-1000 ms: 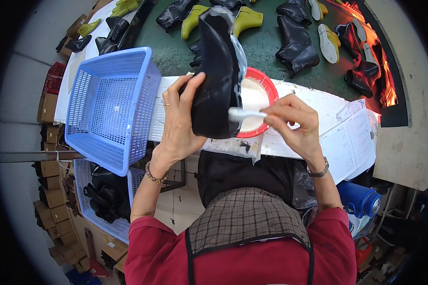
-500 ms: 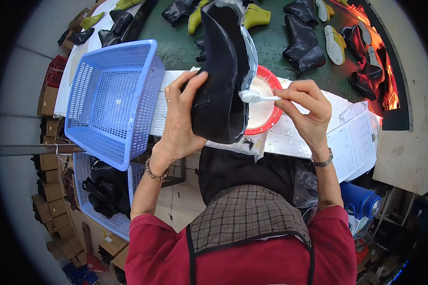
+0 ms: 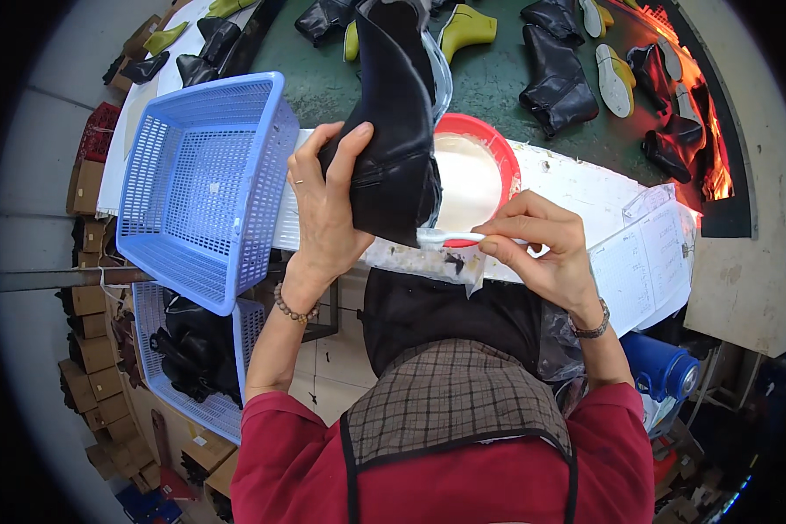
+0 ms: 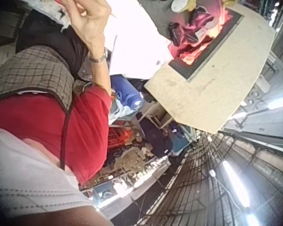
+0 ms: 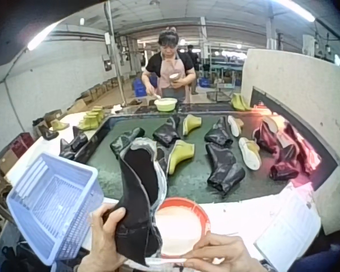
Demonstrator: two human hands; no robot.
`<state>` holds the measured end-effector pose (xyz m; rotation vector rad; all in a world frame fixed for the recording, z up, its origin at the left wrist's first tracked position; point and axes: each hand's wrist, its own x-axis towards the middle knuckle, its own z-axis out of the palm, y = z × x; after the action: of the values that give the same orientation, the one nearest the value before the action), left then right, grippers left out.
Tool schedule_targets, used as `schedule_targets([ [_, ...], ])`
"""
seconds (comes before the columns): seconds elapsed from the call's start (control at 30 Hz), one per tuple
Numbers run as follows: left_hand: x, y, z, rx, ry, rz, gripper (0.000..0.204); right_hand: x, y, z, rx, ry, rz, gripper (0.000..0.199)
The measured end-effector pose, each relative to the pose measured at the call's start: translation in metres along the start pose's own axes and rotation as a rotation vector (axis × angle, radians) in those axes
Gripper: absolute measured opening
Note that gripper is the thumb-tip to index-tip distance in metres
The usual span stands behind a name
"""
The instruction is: The person applies white adhesive to the edges of black boot uppers using a toothbrush. They handle the boots one at a time, dipping the brush into a red bowl of glue and spreading it along the seams. The person then places the treated boots into a blue basket and later moves them to cardboard boxes.
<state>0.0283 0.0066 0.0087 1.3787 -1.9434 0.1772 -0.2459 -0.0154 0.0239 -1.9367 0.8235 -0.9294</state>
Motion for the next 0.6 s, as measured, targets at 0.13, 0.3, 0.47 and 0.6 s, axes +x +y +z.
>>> schedule_targets([
  [0.13,-0.009,-0.009,-0.011,-0.159,-0.032,-0.119,0.096,0.009,0.024,-0.004,-0.053,0.045,0.130,0.011],
  [0.3,-0.050,-0.057,-0.054,-0.753,-0.356,-0.560,0.093,0.030,0.082,-0.009,-0.926,0.061,-0.085,0.012],
  [0.47,-0.061,-0.058,-0.061,-1.608,-0.364,-0.741,0.089,0.042,0.075,-0.016,-0.775,0.057,-0.075,0.006],
  [0.6,-0.070,-0.065,-0.059,-1.693,-0.367,-0.717,0.094,0.053,0.045,-0.034,-0.285,0.129,-0.089,0.014],
])
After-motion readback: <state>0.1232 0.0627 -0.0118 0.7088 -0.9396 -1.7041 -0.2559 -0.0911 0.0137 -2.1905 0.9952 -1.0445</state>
